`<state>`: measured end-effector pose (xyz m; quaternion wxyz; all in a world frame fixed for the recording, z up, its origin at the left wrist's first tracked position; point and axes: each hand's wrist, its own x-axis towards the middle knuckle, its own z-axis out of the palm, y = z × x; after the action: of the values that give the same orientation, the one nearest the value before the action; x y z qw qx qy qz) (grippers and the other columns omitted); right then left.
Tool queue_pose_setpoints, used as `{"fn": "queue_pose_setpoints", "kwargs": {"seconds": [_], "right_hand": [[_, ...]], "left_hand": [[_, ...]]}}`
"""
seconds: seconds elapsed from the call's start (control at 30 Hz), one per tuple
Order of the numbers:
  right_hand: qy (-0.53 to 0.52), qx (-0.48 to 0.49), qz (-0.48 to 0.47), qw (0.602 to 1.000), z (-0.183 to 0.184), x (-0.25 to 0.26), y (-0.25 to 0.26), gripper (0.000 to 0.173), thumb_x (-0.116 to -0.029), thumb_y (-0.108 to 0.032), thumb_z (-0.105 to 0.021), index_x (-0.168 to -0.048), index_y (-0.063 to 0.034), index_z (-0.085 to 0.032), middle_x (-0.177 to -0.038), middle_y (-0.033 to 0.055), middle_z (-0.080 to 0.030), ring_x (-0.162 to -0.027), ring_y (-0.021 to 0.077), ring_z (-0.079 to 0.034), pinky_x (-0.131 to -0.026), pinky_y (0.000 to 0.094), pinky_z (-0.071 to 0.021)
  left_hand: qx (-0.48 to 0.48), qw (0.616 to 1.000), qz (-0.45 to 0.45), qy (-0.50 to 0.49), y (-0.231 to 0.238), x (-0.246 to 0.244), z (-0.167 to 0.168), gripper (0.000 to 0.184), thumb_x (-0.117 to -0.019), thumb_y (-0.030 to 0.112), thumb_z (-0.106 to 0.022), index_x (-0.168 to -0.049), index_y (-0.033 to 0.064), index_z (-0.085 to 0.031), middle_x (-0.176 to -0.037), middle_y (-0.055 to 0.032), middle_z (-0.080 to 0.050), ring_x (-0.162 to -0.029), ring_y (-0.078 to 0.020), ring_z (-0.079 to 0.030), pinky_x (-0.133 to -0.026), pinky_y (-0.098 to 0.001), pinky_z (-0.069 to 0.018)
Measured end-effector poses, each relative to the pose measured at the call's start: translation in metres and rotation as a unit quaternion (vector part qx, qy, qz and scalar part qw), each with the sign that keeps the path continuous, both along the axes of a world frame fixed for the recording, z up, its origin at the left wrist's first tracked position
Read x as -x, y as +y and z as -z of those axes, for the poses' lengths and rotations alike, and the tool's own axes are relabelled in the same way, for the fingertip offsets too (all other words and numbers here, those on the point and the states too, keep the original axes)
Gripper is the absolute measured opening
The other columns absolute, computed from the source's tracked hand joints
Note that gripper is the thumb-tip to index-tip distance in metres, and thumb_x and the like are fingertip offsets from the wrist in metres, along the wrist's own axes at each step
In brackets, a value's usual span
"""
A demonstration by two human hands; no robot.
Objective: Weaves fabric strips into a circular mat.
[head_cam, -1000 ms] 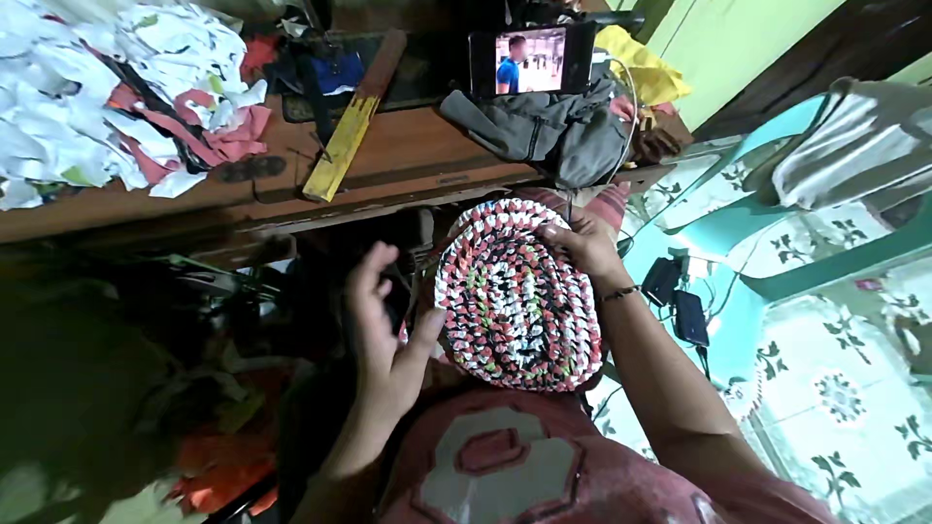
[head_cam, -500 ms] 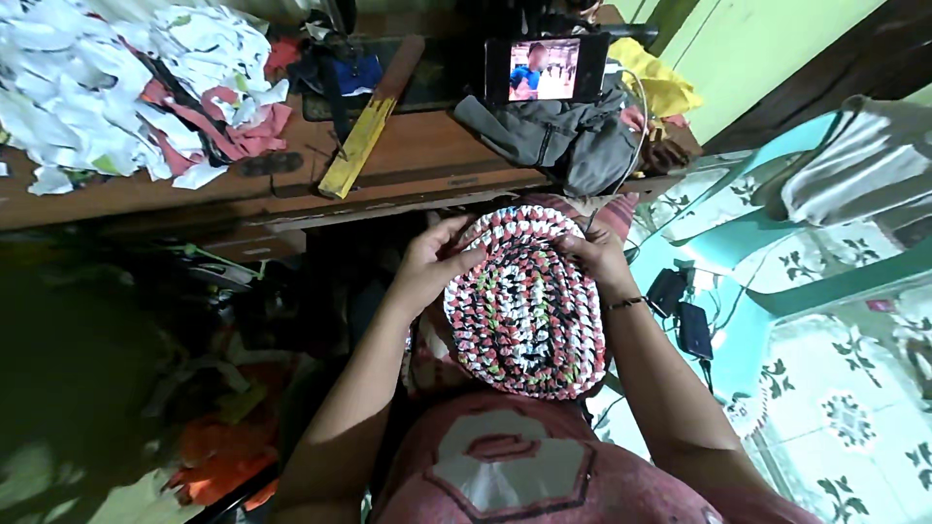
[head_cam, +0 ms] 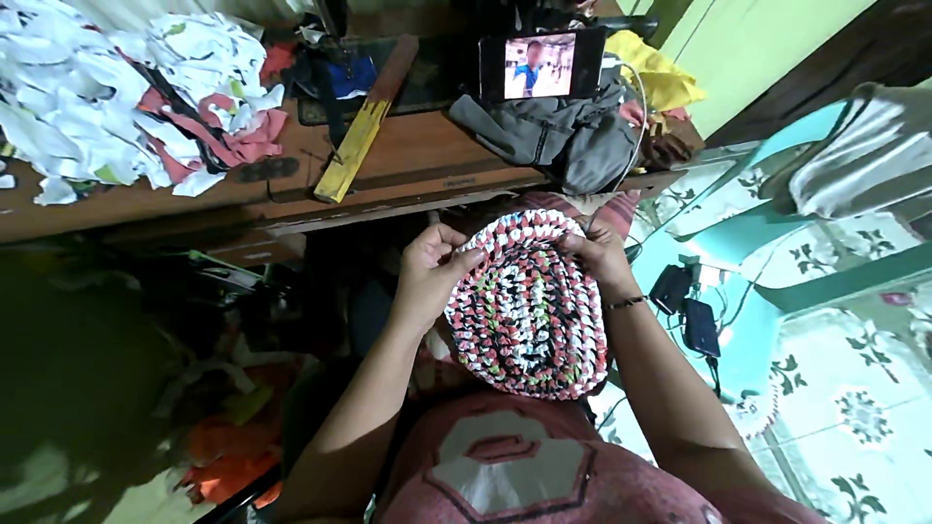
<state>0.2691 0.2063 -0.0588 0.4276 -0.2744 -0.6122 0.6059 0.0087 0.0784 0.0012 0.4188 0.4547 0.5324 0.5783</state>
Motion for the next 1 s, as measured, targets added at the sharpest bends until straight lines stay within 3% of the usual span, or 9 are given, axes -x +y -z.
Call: {"fn": "queue_pose_setpoints", "kwargs": {"seconds": [0.23, 0.37, 0.43, 0.53, 0.6, 0.67, 0.77, 0.87, 1.0], "right_hand": [[0.047, 0.001, 0.046, 0.998, -0.004, 0.012, -0.001, 0.01, -0.0914, -0.011, -0.071, -0.097, -0.0179, -0.074, -0.076, -0.0084, -0.072, -0.058, -0.0019, -0.06, -0.054, 0.0163, -0.052], [0.029, 0.028, 0.114, 0.993, -0.022, 0.024, -0.029, 0.007, -0.0967, -0.025, -0.071, -0.102, -0.0202, -0.07, -0.073, -0.0054, -0.065, -0.051, 0.0006, -0.054, -0.045, 0.0182, -0.0472], [0.047, 0.023, 0.118, 0.992, -0.029, 0.025, -0.043, 0.013, -0.0973, -0.02, -0.07, -0.11, -0.0167, -0.068, -0.087, -0.0026, -0.07, -0.068, 0.0051, -0.065, -0.06, 0.0247, -0.0583], [0.035, 0.009, 0.09, 0.995, -0.028, 0.013, -0.073, 0.018, -0.092, -0.014, -0.073, -0.109, -0.0151, -0.068, -0.095, -0.0015, -0.073, -0.082, 0.0087, -0.07, -0.075, 0.0301, -0.0619], [0.031, -0.032, 0.001, 0.999, -0.021, -0.004, -0.089, 0.012, -0.0894, -0.022, -0.077, -0.1, -0.0206, -0.073, -0.093, -0.0091, -0.074, -0.084, 0.0017, -0.069, -0.077, 0.0237, -0.0603], [0.034, -0.073, -0.111, 0.991, -0.017, -0.022, -0.09, 0.019, -0.0965, -0.043, -0.067, -0.094, -0.0253, -0.074, -0.088, -0.0167, -0.07, -0.08, -0.0064, -0.062, -0.072, 0.0159, -0.0525], [0.04, -0.021, -0.063, 0.997, -0.025, -0.036, -0.079, 0.042, -0.0957, -0.065, -0.054, -0.105, -0.0306, -0.076, -0.082, -0.0175, -0.068, -0.071, -0.0069, -0.058, -0.065, 0.0148, -0.0491], [0.005, 0.038, -0.017, 0.999, -0.037, -0.03, -0.061, 0.043, -0.0943, -0.045, -0.068, -0.133, -0.0265, -0.065, -0.079, -0.011, -0.064, -0.062, -0.0025, -0.053, -0.059, 0.0167, -0.0476], [-0.052, 0.026, -0.126, 0.99, -0.041, -0.003, -0.056, 0.046, -0.0932, -0.012, -0.059, -0.139, -0.0141, -0.062, -0.113, -0.0006, -0.073, -0.091, 0.0045, -0.068, -0.08, 0.0239, -0.0588]], "left_hand": [[-0.061, 0.996, -0.047, 0.035, 0.024, 0.002, 0.001, 0.022, -0.085, 0.0, -0.078, -0.101, 0.0035, -0.064, -0.081, -0.0017, -0.07, -0.072, -0.0077, -0.068, -0.066, -0.0249, -0.059], [-0.128, 0.986, -0.023, 0.108, 0.049, 0.012, -0.031, 0.021, -0.0838, -0.001, -0.079, -0.1, 0.0005, -0.065, -0.087, -0.003, -0.071, -0.074, -0.0069, -0.068, -0.07, -0.0244, -0.0592], [-0.144, 0.978, 0.031, 0.147, 0.054, 0.02, -0.053, 0.02, -0.0841, -0.001, -0.079, -0.099, 0.0017, -0.065, -0.092, -0.0035, -0.072, -0.078, -0.0071, -0.069, -0.072, -0.0237, -0.0599], [-0.147, 0.967, 0.133, 0.162, 0.056, 0.034, -0.072, 0.022, -0.0812, 0.0, -0.081, -0.097, 0.0037, -0.065, -0.093, -0.0022, -0.073, -0.078, -0.0063, -0.07, -0.071, -0.0226, -0.0599], [-0.152, 0.957, 0.206, 0.14, 0.055, 0.037, -0.07, 0.023, -0.0785, -0.002, -0.081, -0.094, 0.0042, -0.066, -0.091, -0.0009, -0.073, -0.079, -0.0057, -0.07, -0.073, -0.0225, -0.0601], [-0.141, 0.945, 0.271, 0.114, 0.053, 0.03, -0.058, 0.021, -0.0773, -0.005, -0.081, -0.092, 0.0022, -0.068, -0.089, -0.0022, -0.074, -0.079, -0.0072, -0.07, -0.074, -0.024, -0.0605], [-0.098, 0.94, 0.312, 0.091, 0.045, 0.004, -0.036, 0.018, -0.0781, -0.007, -0.08, -0.092, -0.0007, -0.07, -0.089, -0.005, -0.073, -0.077, -0.0087, -0.071, -0.072, -0.0244, -0.0611], [-0.093, 0.945, 0.301, 0.09, 0.043, -0.01, -0.027, 0.017, -0.0798, -0.006, -0.08, -0.093, -0.0002, -0.07, -0.091, -0.0044, -0.073, -0.082, -0.0073, -0.069, -0.077, -0.0236, -0.0593], [-0.098, 0.951, 0.28, 0.082, 0.041, -0.007, -0.026, 0.018, -0.0795, -0.007, -0.08, -0.093, -0.0004, -0.07, -0.09, -0.0046, -0.074, -0.082, -0.0079, -0.07, -0.077, -0.0235, -0.0597]]}}
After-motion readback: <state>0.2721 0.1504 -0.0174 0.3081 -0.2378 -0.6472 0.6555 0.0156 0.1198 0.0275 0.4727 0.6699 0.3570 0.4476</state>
